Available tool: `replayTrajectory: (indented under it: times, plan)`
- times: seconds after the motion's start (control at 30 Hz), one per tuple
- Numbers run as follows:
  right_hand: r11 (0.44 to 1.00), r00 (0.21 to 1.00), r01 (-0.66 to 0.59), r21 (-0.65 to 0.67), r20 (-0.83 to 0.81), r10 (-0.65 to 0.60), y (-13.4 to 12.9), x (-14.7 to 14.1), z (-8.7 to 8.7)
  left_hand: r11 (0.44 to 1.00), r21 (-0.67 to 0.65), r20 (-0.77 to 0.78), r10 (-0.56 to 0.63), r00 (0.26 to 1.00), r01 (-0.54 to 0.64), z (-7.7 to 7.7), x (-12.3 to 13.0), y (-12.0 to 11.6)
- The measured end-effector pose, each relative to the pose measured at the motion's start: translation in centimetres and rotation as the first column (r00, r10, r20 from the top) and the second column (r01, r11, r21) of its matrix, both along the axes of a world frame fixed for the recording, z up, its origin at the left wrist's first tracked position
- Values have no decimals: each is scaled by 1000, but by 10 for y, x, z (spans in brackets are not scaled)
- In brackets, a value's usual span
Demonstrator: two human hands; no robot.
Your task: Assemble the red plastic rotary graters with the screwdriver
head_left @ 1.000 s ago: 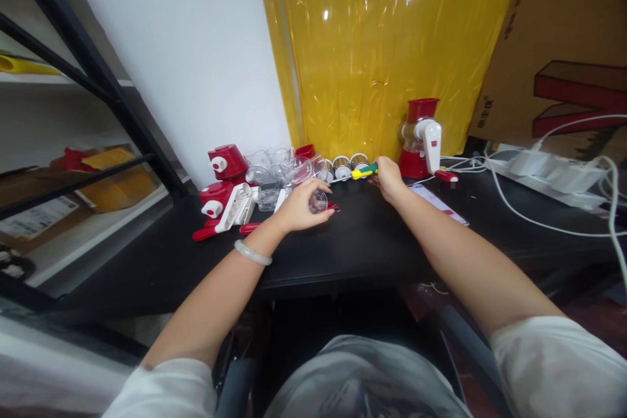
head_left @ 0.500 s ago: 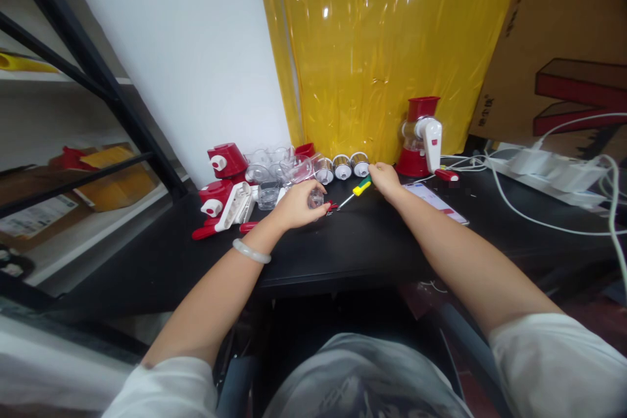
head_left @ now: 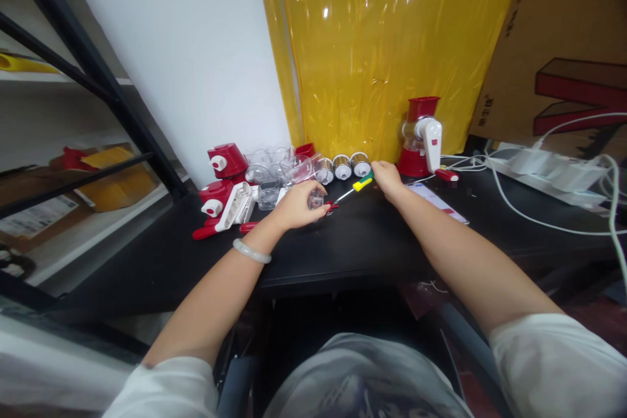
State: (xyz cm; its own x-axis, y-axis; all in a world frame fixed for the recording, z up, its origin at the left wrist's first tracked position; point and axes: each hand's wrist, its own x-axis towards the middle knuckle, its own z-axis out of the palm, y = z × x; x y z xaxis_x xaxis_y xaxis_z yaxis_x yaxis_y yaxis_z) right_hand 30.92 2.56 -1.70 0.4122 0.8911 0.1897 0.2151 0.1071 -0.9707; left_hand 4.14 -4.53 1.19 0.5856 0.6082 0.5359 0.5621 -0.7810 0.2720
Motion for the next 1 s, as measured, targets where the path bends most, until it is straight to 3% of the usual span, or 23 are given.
replayTrajectory:
  times: [0.33, 0.73, 1.0]
  plan:
    - [1000, 996, -24, 17, -86, 25, -3, -6, 3, 977, -161, -126, -158, 979, 137, -5, 1, 2]
    - [1000, 998, -5, 30, -70, 7, -4, -4, 4, 983, -181, -166, -55, 985, 24, -3, -2, 3]
    - [999, 998, -26, 31, -58, 27, -8, -9, 6, 979, -175, -155, -132, 979, 105, -3, -1, 1]
